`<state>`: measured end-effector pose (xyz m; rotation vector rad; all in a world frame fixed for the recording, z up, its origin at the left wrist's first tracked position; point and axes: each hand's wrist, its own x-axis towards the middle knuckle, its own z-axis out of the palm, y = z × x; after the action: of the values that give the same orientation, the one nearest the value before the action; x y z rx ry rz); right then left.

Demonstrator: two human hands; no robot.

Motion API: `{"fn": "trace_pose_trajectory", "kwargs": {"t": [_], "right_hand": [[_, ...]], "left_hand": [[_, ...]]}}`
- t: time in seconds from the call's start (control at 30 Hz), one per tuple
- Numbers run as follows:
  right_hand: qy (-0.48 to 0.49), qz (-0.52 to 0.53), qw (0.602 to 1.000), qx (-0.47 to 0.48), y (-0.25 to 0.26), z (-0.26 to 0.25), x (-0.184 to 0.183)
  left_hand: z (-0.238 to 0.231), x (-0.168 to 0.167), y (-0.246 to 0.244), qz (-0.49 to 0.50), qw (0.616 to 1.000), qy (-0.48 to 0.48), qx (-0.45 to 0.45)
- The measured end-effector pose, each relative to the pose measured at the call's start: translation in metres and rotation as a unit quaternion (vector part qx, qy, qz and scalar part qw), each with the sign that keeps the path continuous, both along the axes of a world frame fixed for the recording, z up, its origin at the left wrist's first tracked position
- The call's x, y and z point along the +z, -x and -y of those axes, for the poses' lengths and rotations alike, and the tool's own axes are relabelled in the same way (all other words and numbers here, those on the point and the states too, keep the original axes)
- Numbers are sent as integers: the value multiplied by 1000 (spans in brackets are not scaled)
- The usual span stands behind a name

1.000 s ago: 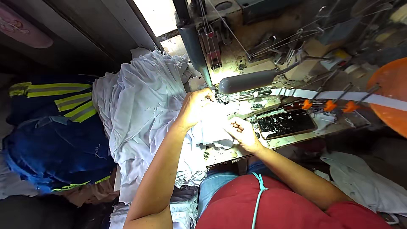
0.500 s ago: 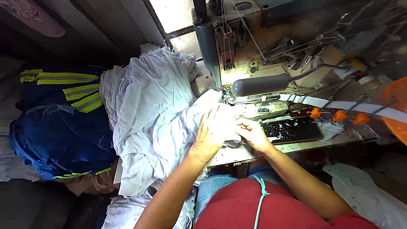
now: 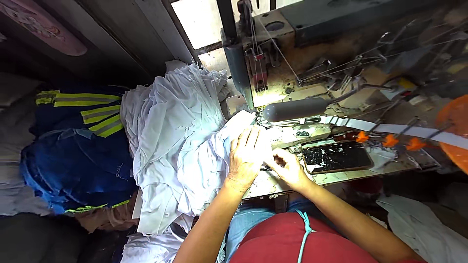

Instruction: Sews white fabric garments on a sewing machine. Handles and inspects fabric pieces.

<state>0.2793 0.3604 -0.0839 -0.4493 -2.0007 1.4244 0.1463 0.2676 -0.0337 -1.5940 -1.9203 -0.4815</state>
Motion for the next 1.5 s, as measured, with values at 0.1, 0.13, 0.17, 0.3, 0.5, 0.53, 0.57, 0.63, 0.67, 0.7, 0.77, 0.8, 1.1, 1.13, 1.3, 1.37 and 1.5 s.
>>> {"fn": "trace_pose_trajectory", "kwargs": {"t": [0.1,0.13,0.17,0.3,0.5,0.53,0.57,0.63,0.67,0.7,0.77,0.8,1.1,1.13,1.3,1.37,1.5], "right_hand": [[34,-32,999,19,-2,3,-7],[52,-58,997,22,-3,3,-7],[69,-82,994,23,-5,3,-6],[84,-126,988,20,-15,-2,-3],[53,-114,992,25,-21,-5,0],[51,-115,992,23,-20,-5,-1],[50,-116,992,21,-20,-4,0],[53,-118,991,23,-20,-4,2],[56,-118,991,23,-19,-5,4],[59,-119,991,20,-18,-5,5],[69,-120,990,3,-14,-5,8],[71,-115,991,-9,-12,-5,9],[10,-97,994,-51,6,-6,13],[9,-101,993,-53,6,-6,12],[-9,-144,987,-71,7,-4,4],[-48,-122,989,-65,-1,-1,1],[-235,-26,969,-74,-26,8,-21]], "left_hand": [[-3,0,0,-25,1000,2,15],[-5,1,-1,-31,999,10,21],[-7,2,-2,-31,999,16,23],[-13,4,-6,-14,999,38,28],[-15,4,-10,31,995,82,41],[-16,3,-9,32,995,84,43],[-16,3,-8,35,995,87,38],[-15,5,-6,73,993,93,19],[-14,7,-3,96,991,94,5],[-12,11,0,130,986,102,-9],[-9,25,8,204,971,127,-22],[-9,36,11,247,958,142,-21],[-62,34,81,180,975,104,-73],[-68,32,88,176,977,94,-78],[-87,41,98,258,965,-8,-36],[-85,48,103,236,972,-4,-1],[-74,68,102,271,941,179,96]]}}
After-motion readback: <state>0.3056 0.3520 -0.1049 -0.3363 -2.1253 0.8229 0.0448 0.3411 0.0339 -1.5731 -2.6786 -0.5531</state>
